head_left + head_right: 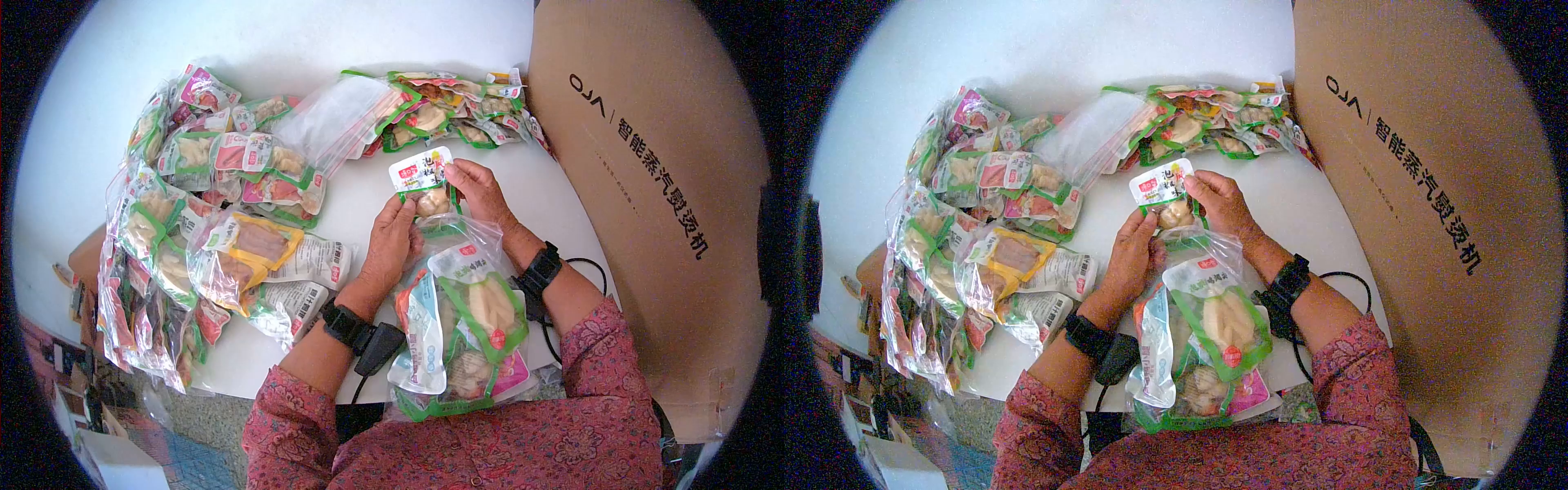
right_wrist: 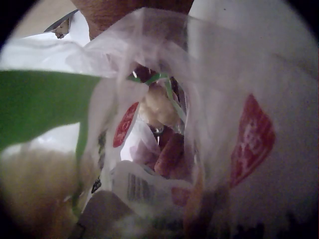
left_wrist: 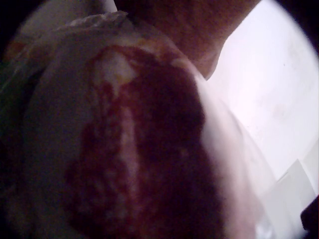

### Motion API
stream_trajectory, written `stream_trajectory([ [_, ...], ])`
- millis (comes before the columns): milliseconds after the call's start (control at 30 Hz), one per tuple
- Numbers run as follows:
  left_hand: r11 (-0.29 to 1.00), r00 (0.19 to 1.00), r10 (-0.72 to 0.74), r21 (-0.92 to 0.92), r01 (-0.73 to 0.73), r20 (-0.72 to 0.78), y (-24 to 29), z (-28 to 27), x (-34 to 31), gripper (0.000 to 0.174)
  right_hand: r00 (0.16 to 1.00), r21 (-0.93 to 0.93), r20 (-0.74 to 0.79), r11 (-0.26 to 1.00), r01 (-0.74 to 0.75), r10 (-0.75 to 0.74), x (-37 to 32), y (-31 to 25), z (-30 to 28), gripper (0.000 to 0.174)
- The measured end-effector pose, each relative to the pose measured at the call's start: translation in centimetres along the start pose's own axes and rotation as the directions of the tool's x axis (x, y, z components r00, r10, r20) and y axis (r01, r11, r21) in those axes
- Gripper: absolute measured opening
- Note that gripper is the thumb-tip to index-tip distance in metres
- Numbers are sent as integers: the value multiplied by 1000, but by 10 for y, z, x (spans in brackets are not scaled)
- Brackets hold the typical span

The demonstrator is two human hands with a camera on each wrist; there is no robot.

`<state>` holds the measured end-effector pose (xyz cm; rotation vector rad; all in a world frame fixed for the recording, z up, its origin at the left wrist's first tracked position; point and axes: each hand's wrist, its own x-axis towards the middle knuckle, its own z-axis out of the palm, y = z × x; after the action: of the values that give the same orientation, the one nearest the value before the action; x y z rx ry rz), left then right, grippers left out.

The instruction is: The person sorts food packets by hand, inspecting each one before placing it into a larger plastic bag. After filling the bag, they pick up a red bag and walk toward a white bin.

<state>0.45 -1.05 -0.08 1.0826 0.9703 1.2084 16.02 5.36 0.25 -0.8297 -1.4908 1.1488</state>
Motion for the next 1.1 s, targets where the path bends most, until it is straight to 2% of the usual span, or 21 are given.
stream_trajectory([
  [600,997,1000,9,-72,-7,17,-4,-2,3,26,1000,6,-5,1000,6,-6,1,3,0,27],
  [1100,1000,1000,20,5,-20,13,-3,-2,3,26,999,60,17,998,-34,33,1,4,-1,28],
])
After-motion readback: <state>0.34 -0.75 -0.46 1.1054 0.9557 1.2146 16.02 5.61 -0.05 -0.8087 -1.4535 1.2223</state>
